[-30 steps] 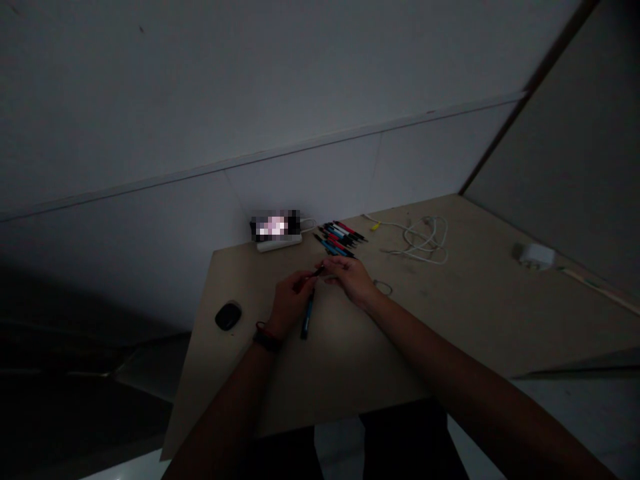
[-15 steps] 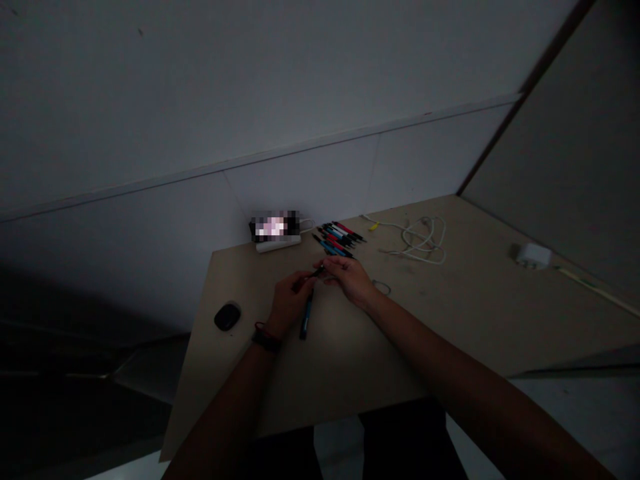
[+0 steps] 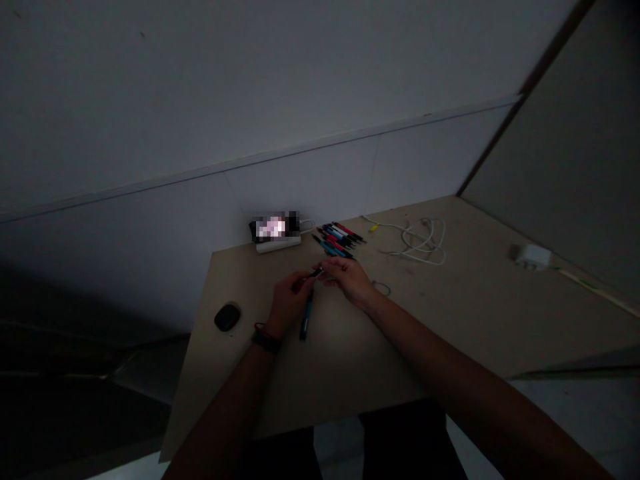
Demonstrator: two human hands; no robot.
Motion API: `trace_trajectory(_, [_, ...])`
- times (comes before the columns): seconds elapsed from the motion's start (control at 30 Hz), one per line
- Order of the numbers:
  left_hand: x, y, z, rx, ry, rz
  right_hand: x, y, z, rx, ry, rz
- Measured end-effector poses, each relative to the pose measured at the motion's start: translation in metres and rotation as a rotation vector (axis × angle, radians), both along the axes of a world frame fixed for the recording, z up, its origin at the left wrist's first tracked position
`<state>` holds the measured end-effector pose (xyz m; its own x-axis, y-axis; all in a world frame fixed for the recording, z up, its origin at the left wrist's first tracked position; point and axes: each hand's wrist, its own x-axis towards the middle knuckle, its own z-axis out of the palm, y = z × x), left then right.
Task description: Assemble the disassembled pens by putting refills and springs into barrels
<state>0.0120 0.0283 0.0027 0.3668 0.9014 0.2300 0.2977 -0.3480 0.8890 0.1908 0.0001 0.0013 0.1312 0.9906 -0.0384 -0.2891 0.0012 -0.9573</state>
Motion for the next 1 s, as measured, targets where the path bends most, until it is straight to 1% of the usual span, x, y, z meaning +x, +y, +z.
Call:
trace_trajectory(0.13, [0.0003, 0.0003, 0.0000, 0.007, 0.018, 0.010, -0.0005, 0.0025, -0.0015, -0.014, -0.034, -0.033])
trace_trajectory(0.23, [0.0003, -0.0001, 0.0004, 0.021, 0.036, 0.012, -0.0005, 0.0047, -0.0047, -0.009, -0.120, -0.073])
trace_trajectory(0.37, [-0.0002, -0.0007, 0.0004, 0.043, 0.068, 0.020, -0.0009, 0.0042, -0.0075, 0.079, -0.345, -0.089])
trace_trajectory(0.5, [-0.0014, -0.0017, 0.0008, 0.059, 0.071, 0.011, 0.0010, 0.0023, -0.0055, 0.179, -0.609, -0.075])
trace_trajectory(0.57, [-0.0022, -0.0021, 0.0013, 0.069, 0.067, -0.006, 0.0031, 0.0023, -0.0036, 0.199, -0.713, -0.081])
trace_trajectory(0.63, [-0.0026, -0.0022, 0.0015, 0.073, 0.063, -0.021, 0.0052, 0.0028, -0.0019, 0.197, -0.763, -0.066])
trace_trajectory(0.7, [-0.0026, -0.0018, 0.0012, 0.068, 0.059, -0.025, 0.0065, 0.0030, -0.0007, 0.180, -0.765, -0.042])
trace_trajectory(0.77, [-0.0022, -0.0009, 0.0005, 0.061, 0.053, -0.008, 0.0065, 0.0022, -0.0003, 0.172, -0.716, -0.042])
trace_trajectory(0.87, [-0.0014, 0.0005, -0.0003, 0.044, 0.039, 0.034, 0.0040, -0.0003, -0.0005, 0.177, -0.538, -0.048])
trace_trajectory(0.93, [-0.0010, 0.0009, -0.0001, 0.038, 0.035, 0.049, 0.0020, -0.0021, -0.0007, 0.192, -0.453, -0.018])
trace_trajectory(1.0, [-0.0007, 0.0006, 0.0007, 0.040, 0.036, 0.054, 0.0013, -0.0032, -0.0001, 0.218, -0.491, 0.017])
